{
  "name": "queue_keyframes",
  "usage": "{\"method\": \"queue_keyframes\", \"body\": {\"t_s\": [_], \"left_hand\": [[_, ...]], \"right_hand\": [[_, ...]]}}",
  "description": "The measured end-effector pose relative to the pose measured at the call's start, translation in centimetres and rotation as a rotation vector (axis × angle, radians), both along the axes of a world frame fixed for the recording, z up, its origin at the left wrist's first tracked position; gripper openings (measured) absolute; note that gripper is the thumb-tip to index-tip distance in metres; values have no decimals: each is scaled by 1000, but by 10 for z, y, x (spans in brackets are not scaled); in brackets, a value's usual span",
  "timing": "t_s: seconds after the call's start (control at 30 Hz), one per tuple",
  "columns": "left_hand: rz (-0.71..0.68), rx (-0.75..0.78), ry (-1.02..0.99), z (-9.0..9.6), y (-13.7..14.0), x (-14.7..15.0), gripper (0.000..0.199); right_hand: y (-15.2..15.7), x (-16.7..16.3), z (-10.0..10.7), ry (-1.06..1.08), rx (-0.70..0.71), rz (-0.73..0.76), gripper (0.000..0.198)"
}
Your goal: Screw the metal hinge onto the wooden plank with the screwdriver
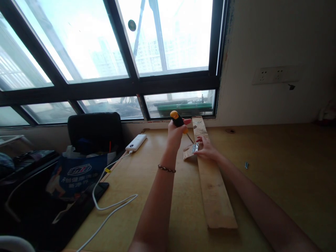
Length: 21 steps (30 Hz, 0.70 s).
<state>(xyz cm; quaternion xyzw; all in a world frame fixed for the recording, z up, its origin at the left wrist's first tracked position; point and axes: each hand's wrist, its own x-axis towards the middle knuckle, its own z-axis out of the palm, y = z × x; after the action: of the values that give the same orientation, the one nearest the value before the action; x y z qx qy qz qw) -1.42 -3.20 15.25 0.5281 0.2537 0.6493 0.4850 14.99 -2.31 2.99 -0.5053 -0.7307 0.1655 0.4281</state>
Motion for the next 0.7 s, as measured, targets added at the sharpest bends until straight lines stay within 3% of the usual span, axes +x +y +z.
{"method": "queue_keyframes", "body": {"t_s": [0.23, 0.47, 0.7], "left_hand": [[52, -43, -56, 0, 4, -5, 26], [64, -50, -64, -1, 6, -7, 25], [28, -42, -78, -2, 6, -4, 25]], "right_hand": [[-2, 5, 1, 30, -4, 43, 74], [-3, 7, -2, 23, 12, -21, 81], [-21, -4, 13, -133, 0, -97, 78]]}}
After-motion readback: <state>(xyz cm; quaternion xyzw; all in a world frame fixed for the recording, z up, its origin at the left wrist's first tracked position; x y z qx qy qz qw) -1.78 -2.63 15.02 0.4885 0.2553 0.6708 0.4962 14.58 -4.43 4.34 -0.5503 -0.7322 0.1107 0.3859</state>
